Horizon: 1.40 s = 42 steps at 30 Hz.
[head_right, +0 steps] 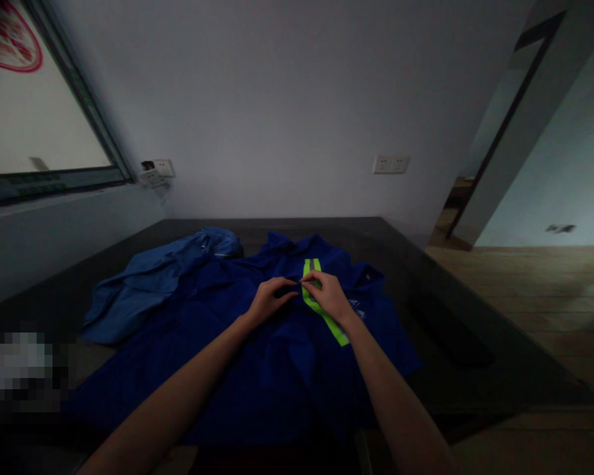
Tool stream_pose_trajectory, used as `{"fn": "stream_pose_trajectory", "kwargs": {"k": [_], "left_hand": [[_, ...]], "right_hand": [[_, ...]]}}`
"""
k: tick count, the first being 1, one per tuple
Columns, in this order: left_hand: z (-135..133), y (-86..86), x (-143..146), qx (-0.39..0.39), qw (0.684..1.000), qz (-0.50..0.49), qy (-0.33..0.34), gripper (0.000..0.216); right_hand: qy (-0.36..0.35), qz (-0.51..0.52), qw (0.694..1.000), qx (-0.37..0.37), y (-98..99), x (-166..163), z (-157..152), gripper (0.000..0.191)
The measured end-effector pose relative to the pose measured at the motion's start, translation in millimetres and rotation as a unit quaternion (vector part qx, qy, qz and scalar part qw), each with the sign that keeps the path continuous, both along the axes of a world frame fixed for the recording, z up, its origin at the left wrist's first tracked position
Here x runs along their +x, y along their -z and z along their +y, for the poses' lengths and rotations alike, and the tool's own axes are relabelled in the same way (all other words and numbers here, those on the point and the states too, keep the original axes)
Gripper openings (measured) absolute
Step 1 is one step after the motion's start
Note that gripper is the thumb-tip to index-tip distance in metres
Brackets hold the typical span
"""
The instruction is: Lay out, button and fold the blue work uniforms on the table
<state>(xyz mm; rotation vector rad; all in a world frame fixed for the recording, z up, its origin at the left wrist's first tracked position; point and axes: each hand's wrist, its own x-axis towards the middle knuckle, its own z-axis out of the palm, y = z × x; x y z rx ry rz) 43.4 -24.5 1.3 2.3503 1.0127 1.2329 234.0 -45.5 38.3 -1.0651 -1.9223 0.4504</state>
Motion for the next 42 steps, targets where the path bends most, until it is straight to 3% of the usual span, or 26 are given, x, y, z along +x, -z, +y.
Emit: {"fn": "stream_pose_trajectory", "kwargs": {"k": [13, 19, 42], "left_hand": [[-7.7, -1.5, 9.7, -0.027, 0.997, -0.054, -0.052, 0.015], [-7.1, -2.3, 13.5, -0.065, 0.993, -0.081, -0.05, 0.013], [-8.7, -0.8, 20.7, -0.09, 0.978, -0.166, -0.086, 0.008]], "right_hand": [[-0.007, -0.011, 1.0, -0.002, -1.4, -0.3, -1.8, 0.01], [-0.009, -0.023, 1.0, -0.001, -0.7, -1.5, -3.5, 0.011], [-0.006, -0.016, 0.999, 0.04, 7.1, -9.5, -5.2, 0.013]]}}
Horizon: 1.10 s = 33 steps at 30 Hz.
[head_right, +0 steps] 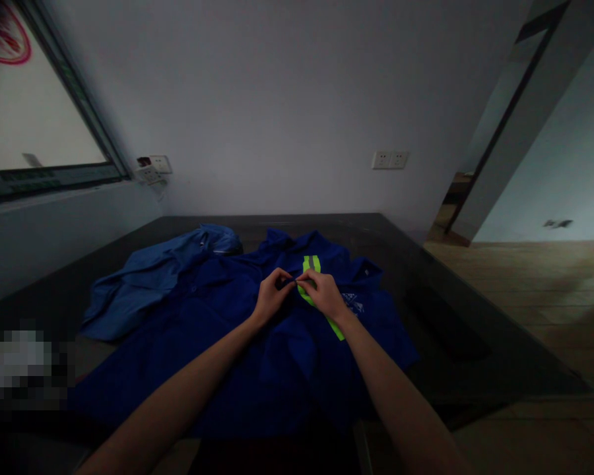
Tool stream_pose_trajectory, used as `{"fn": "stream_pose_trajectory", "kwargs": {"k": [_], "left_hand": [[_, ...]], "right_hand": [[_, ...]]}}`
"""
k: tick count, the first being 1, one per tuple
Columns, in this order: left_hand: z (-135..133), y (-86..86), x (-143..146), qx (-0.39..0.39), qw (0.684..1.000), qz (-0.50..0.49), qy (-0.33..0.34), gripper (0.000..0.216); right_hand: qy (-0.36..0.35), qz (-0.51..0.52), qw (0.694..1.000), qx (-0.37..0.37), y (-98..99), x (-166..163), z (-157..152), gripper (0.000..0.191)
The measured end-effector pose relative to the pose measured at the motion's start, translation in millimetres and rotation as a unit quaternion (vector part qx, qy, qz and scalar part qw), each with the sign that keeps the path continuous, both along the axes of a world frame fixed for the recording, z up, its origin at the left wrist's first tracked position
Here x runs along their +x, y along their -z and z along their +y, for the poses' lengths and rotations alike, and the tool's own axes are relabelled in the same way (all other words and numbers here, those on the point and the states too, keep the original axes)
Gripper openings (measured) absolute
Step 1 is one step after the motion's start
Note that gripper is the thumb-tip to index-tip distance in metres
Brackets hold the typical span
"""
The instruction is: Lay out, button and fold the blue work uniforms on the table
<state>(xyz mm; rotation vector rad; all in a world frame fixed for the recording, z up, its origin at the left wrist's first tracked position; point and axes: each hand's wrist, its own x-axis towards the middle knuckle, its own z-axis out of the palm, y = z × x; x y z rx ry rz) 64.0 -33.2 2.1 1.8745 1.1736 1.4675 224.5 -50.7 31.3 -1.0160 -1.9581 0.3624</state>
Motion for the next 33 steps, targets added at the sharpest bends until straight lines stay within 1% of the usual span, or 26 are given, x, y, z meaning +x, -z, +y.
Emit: {"fn": "stream_pose_trajectory", "kwargs": {"k": [3, 7, 12, 16, 18, 20, 23, 26, 28, 31, 33], "left_hand": [[0.5, 2.0, 0.2, 0.011, 1.0, 0.009, -0.008, 0.009], [2.2, 3.8, -1.1, 0.017, 1.0, 0.018, 0.0, 0.011], [6.1, -2.0, -7.5, 0.02, 0.995, 0.048, 0.081, 0.015], [11.4, -12.0, -15.8, 0.016, 0.993, 0.066, 0.096, 0.021], [15.7, -14.9, -20.6, 0.006, 0.994, 0.063, 0.086, 0.018], [20.8, -14.6, -25.7, -0.012, 0.995, 0.068, 0.068, 0.019], [27.7, -8.4, -32.8, -0.036, 0.991, 0.123, 0.038, 0.016], [31.8, 0.4, -37.9, -0.032, 0.977, 0.211, -0.002, 0.014], [33.2, 3.8, -39.8, -0.032, 0.967, 0.254, -0.016, 0.014], [33.5, 3.1, -40.3, -0.024, 0.961, 0.274, -0.029, 0.017], [32.4, 0.1, -39.0, 0.002, 0.963, 0.264, -0.046, 0.015]], "right_hand": [[-0.001, -0.005, 1.0, -0.001, 3.9, -4.1, 0.2, 0.012], [0.016, 0.019, 1.0, 0.007, 4.9, -4.9, 1.0, 0.011], [0.036, 0.029, 0.999, -0.007, 3.0, -1.0, 5.1, 0.012], [0.053, 0.007, 0.998, -0.02, 3.3, 6.4, 12.0, 0.013], [0.075, -0.006, 0.997, -0.025, 3.1, 13.3, 16.1, 0.011], [0.112, -0.016, 0.993, -0.024, 2.3, 22.2, 19.9, 0.01], [0.174, -0.023, 0.984, -0.015, 0.4, 36.8, 24.4, 0.011], [0.212, -0.028, 0.977, -0.009, -1.0, 49.1, 27.0, 0.013], [0.232, -0.034, 0.972, -0.008, -1.8, 55.9, 27.9, 0.014], [0.274, -0.044, 0.961, -0.009, -3.1, 65.2, 28.6, 0.015], [0.31, -0.052, 0.949, -0.016, -3.7, 70.7, 28.5, 0.016]]}}
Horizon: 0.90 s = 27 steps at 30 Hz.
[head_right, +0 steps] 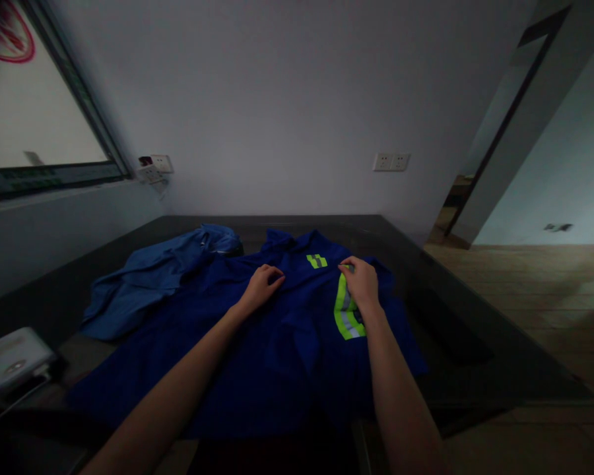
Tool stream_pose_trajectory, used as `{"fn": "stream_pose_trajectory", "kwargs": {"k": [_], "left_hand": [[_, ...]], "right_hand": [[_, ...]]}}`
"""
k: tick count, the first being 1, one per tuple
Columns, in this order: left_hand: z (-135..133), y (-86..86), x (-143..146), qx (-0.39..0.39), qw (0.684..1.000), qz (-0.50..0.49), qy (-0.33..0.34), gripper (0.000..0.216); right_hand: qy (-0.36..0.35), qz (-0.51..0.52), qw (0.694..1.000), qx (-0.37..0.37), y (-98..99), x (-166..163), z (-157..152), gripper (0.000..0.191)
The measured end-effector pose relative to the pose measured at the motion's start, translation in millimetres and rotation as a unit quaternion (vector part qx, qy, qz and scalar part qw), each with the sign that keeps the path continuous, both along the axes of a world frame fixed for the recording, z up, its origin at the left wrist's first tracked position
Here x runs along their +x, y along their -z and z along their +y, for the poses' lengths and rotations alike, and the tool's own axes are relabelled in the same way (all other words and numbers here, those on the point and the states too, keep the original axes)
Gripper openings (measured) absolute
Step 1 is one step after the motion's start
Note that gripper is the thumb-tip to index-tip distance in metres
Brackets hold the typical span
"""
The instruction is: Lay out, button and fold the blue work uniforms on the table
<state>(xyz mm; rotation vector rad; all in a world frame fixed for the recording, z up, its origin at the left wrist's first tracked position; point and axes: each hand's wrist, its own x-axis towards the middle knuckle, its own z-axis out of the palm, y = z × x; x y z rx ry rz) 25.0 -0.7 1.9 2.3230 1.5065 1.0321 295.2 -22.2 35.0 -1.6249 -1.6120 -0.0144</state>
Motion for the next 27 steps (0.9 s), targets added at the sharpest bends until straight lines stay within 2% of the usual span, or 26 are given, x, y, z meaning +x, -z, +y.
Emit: {"fn": "stream_pose_trajectory", "kwargs": {"k": [4, 8, 11, 13, 15, 19, 23, 27], "left_hand": [[-5.1, -3.5, 5.9, 0.042, 0.998, -0.027, 0.027, 0.008], [-10.2, 1.6, 11.7, -0.004, 0.999, -0.034, 0.031, 0.013], [-12.6, 5.7, 14.8, -0.028, 0.999, -0.029, 0.016, 0.02], [-14.0, 5.8, 16.8, -0.027, 0.999, -0.031, 0.023, 0.019], [-15.3, 4.1, 18.5, -0.02, 0.998, -0.042, 0.036, 0.015], [-19.1, -2.3, 19.9, 0.009, 0.996, -0.066, 0.052, 0.014], [-27.1, -12.0, 21.6, 0.027, 0.994, -0.081, 0.073, 0.014], [-35.3, -23.3, 24.6, 0.001, 0.985, -0.148, 0.088, 0.012]], "right_hand": [[0.063, -0.027, 0.997, -0.044, -0.2, 5.8, -2.3, 0.016], [0.074, -0.124, 0.987, -0.073, -4.3, -1.7, -9.7, 0.014], [0.063, -0.192, 0.979, -0.037, -15.2, -21.5, -18.7, 0.017], [0.019, -0.2, 0.98, -0.004, -23.5, -41.4, -24.0, 0.02], [-0.06, -0.191, 0.98, 0.007, -28.2, -62.7, -25.9, 0.02], [-0.179, -0.141, 0.973, -0.044, -18.6, -89.3, -17.1, 0.017], [-0.25, -0.052, 0.965, -0.052, -2.8, -83.1, -4.7, 0.019], [-0.301, 0.058, 0.951, -0.042, -3.4, -68.9, -0.6, 0.017]]}}
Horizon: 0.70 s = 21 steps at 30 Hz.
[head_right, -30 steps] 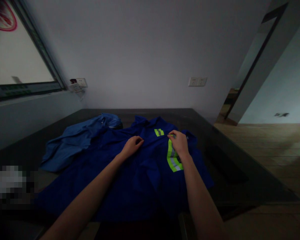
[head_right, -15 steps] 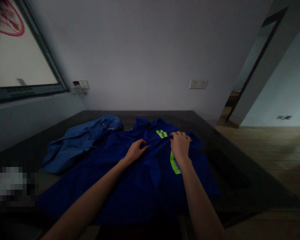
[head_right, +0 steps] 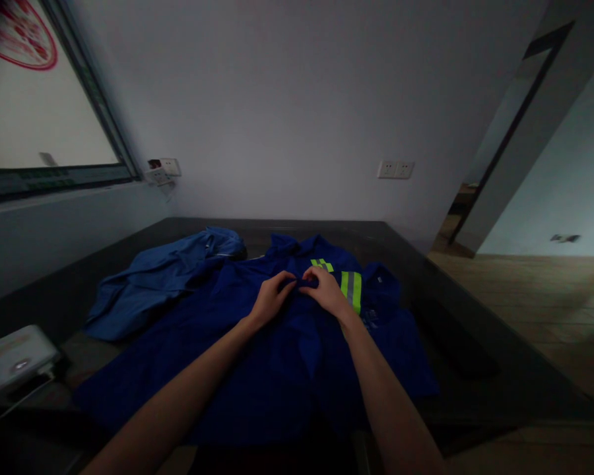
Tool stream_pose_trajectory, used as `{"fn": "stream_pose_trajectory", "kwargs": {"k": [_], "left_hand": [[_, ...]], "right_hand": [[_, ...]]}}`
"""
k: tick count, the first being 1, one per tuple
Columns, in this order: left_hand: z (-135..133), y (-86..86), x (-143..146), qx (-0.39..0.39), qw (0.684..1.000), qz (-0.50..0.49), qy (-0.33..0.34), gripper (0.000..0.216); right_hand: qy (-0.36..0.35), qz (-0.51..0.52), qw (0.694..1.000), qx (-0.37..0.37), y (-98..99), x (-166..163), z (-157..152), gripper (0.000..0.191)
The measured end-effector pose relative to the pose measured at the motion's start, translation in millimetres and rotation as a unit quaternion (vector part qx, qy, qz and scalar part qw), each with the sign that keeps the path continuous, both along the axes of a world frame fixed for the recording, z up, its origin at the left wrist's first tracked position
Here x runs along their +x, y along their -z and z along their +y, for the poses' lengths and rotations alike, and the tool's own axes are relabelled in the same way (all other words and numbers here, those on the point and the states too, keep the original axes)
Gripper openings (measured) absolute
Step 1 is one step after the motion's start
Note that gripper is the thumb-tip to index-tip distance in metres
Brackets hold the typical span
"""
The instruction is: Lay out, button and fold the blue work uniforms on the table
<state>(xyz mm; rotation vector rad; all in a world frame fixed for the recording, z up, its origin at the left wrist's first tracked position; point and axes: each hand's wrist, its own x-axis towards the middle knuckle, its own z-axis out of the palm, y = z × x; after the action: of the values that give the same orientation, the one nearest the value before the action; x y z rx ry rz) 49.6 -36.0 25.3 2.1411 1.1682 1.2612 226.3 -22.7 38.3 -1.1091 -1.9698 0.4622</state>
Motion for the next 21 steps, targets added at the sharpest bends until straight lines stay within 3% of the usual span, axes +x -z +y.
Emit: {"fn": "stream_pose_trajectory", "kwargs": {"k": [6, 10, 15, 21], "left_hand": [[6.3, 0.7, 0.2, -0.051, 0.995, -0.085, 0.008, 0.017], [10.1, 6.5, -2.0, 0.008, 1.0, -0.029, -0.007, 0.019], [1.2, 1.2, -1.8, 0.099, 0.988, 0.081, -0.092, 0.015], [1.5, 2.2, 1.6, -0.001, 0.999, 0.03, -0.034, 0.009]], "right_hand": [[-0.075, 0.134, 0.98, -0.122, 4.5, 2.3, 5.0, 0.031], [-0.048, 0.171, 0.966, -0.189, 15.5, 1.1, 9.6, 0.033], [-0.02, 0.178, 0.965, -0.189, 15.7, 1.2, 9.5, 0.03], [-0.009, 0.195, 0.965, -0.175, 13.4, -0.7, 7.7, 0.023]]}}
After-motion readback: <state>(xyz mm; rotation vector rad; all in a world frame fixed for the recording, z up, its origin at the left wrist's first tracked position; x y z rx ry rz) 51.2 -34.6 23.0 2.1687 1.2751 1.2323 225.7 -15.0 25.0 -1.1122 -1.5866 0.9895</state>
